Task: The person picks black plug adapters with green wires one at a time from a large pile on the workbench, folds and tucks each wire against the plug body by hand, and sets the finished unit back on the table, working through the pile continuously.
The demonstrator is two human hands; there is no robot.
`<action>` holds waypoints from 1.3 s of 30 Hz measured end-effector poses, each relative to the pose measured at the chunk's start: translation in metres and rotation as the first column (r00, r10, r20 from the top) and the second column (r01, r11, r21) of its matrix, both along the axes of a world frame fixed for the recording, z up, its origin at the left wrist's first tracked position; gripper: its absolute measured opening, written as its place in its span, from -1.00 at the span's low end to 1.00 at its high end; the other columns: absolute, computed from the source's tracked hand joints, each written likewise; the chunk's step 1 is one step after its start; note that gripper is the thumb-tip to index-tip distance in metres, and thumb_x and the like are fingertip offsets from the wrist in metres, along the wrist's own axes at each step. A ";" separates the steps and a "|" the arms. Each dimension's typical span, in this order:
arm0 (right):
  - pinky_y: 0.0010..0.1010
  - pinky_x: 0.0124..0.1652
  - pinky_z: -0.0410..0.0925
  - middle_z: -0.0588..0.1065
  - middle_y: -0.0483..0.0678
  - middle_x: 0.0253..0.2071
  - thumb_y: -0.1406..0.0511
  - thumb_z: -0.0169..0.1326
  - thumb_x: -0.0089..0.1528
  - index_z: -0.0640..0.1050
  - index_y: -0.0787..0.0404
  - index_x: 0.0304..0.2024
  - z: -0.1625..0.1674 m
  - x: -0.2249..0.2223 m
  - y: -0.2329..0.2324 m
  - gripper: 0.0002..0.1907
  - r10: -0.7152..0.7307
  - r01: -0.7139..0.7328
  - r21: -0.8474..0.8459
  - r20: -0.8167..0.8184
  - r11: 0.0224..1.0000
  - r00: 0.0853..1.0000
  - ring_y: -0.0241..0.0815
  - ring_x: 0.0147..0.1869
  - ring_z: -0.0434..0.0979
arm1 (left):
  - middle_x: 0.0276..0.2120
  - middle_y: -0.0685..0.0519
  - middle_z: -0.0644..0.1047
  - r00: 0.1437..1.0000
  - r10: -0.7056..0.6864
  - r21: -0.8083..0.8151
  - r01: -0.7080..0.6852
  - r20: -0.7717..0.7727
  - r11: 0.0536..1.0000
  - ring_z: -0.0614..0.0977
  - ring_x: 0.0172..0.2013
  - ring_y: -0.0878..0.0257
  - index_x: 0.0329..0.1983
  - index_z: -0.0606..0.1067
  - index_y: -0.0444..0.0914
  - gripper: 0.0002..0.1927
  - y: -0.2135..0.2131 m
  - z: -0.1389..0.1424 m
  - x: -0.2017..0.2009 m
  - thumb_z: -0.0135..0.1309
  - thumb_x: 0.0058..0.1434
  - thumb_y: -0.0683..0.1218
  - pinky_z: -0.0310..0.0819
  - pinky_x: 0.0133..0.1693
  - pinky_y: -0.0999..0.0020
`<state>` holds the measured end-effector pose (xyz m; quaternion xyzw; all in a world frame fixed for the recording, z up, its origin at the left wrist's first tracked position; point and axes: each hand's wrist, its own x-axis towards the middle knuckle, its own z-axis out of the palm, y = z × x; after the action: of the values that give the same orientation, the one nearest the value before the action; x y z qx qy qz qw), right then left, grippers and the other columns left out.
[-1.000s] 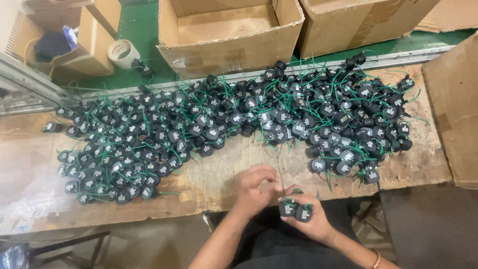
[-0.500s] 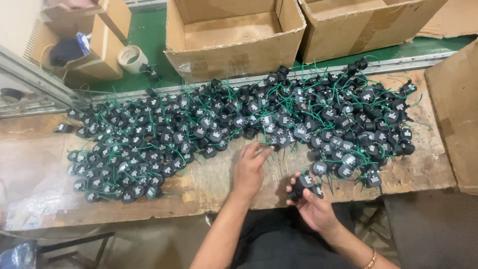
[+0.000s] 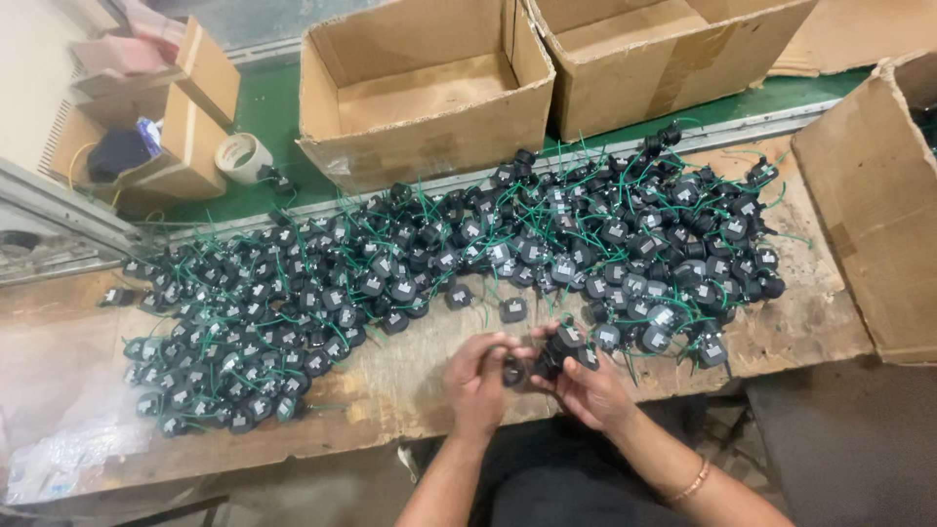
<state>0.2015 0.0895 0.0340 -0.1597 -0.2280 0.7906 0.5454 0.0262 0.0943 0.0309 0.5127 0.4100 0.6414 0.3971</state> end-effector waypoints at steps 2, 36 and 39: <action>-0.08 0.08 0.50 0.39 0.03 0.17 0.34 0.18 0.23 0.29 0.20 0.22 0.001 -0.001 -0.001 -0.45 0.059 -0.059 -0.033 0.013 0.998 0.998 -0.07 0.23 0.47 | -0.18 -0.06 0.68 0.990 -0.052 0.098 0.065 -0.132 0.993 0.72 -0.12 0.17 -0.11 0.58 -0.32 -0.85 -0.001 0.007 0.008 0.08 0.31 -0.33 0.61 -0.04 0.34; -0.08 0.06 0.47 0.45 0.04 0.14 0.30 0.22 0.27 0.29 0.12 0.25 -0.003 0.005 -0.004 -0.45 -0.040 0.029 -0.101 -0.112 0.995 0.993 0.10 0.28 0.47 | -0.28 0.08 0.69 0.787 0.213 0.196 -0.119 -0.579 0.973 0.66 -0.16 0.16 -0.33 0.64 -0.22 -0.83 0.032 0.031 -0.049 0.18 0.07 -0.33 0.56 -0.14 0.27; 0.02 0.24 0.34 0.44 0.03 0.14 0.37 0.24 0.21 0.30 0.10 0.22 -0.003 0.002 0.000 -0.42 -0.059 0.050 -0.087 -0.100 0.995 0.993 0.04 0.33 0.42 | -0.37 0.06 0.70 0.933 -0.050 -0.022 0.045 -0.356 0.999 0.67 -0.29 0.20 -0.33 0.69 -0.21 -0.76 0.013 0.030 -0.040 0.17 0.02 -0.37 0.60 -0.27 0.34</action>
<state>0.2038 0.0891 0.0309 -0.1480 -0.1620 0.7915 0.5704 -0.0141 0.1077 0.0612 0.6277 0.4668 0.5253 0.3349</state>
